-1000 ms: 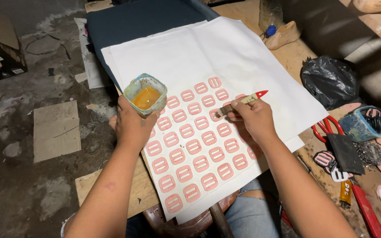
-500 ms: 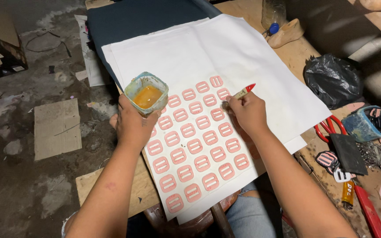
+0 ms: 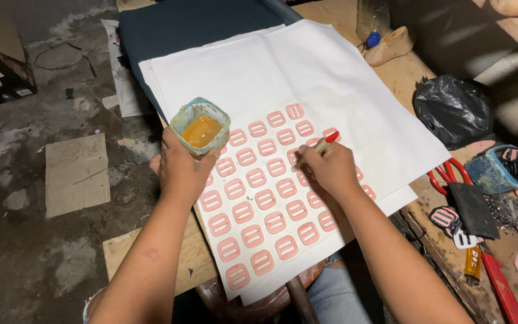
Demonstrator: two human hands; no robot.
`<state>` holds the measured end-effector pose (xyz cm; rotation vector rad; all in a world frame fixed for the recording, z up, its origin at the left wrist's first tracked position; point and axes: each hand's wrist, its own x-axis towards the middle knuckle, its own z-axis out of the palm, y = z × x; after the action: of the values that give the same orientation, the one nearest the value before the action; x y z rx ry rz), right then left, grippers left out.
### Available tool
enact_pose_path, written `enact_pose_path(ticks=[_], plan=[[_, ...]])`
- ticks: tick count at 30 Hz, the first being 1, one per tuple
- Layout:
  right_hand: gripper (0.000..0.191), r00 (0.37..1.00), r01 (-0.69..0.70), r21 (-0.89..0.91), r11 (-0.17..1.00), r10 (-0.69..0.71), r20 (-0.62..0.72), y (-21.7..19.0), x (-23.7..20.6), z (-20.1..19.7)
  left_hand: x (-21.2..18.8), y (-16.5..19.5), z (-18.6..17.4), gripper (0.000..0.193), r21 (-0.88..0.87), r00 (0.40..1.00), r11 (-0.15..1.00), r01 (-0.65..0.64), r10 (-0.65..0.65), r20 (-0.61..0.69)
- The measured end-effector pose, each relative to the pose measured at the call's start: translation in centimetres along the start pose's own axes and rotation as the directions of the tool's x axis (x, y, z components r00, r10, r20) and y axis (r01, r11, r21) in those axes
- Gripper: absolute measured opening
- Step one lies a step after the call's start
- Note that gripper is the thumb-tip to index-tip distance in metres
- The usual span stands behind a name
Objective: The person uses a small brush to apply yellow liquid from a container onto a sheet of pink labels arranged in rows. The person repeatedly dips the brush into the container and paints each label individually.
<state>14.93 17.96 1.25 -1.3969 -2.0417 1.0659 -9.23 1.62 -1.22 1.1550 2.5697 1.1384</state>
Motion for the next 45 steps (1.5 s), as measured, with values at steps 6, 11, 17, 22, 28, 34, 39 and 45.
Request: enact_pose_path(ticks=[6, 11, 17, 22, 28, 34, 39, 45], plan=[[0.036, 0.991, 0.133, -0.054, 0.990, -0.133, 0.006, 0.6, -0.1, -1.4, -0.1, 0.3, -0.3, 0.086, 0.003, 1.000, 1.000, -0.002, 0.002, 0.021], [0.037, 0.989, 0.147, 0.015, 0.989, -0.147, 0.031, 0.5, -0.6, -0.5, -0.2, 0.3, -0.3, 0.086, -0.016, 1.000, 1.000, -0.011, 0.011, 0.021], [0.048, 0.992, 0.109, -0.106, 0.988, -0.115, -0.057, -0.1, -0.3, 1.1, -0.1, -0.2, 0.0, 0.083, -0.010, 1.000, 1.000, -0.026, 0.026, -0.002], [0.046, 0.979, 0.170, -0.038, 0.985, -0.173, -0.109, -1.2, 1.2, 3.0, 0.0, -0.4, 0.2, 0.083, 0.011, 0.998, 0.999, -0.051, 0.051, -0.028], [0.050, 0.999, 0.045, -0.287, 0.957, -0.042, 0.016, -1.7, 1.1, 1.4, 0.0, -0.3, 0.0, 0.083, -0.001, 1.000, 1.000, -0.018, 0.018, -0.001], [0.021, 0.969, 0.132, 0.106, 0.986, -0.151, 0.195, -1.7, 0.9, -2.1, -0.2, 0.0, -0.2, 0.083, 0.002, 1.000, 1.000, -0.029, 0.029, -0.009], [0.027, 0.940, 0.245, -0.167, 0.955, -0.192, 0.282, -2.8, 2.2, 0.0, -0.1, 0.4, -0.4, 0.083, -0.011, 1.000, 1.000, 0.007, -0.006, 0.017], [0.049, 0.976, 0.217, -0.466, 0.858, -0.173, 0.134, -2.6, 4.3, -0.6, 0.0, 0.5, -0.6, 0.084, 0.006, 0.999, 1.000, 0.025, -0.025, 0.043]])
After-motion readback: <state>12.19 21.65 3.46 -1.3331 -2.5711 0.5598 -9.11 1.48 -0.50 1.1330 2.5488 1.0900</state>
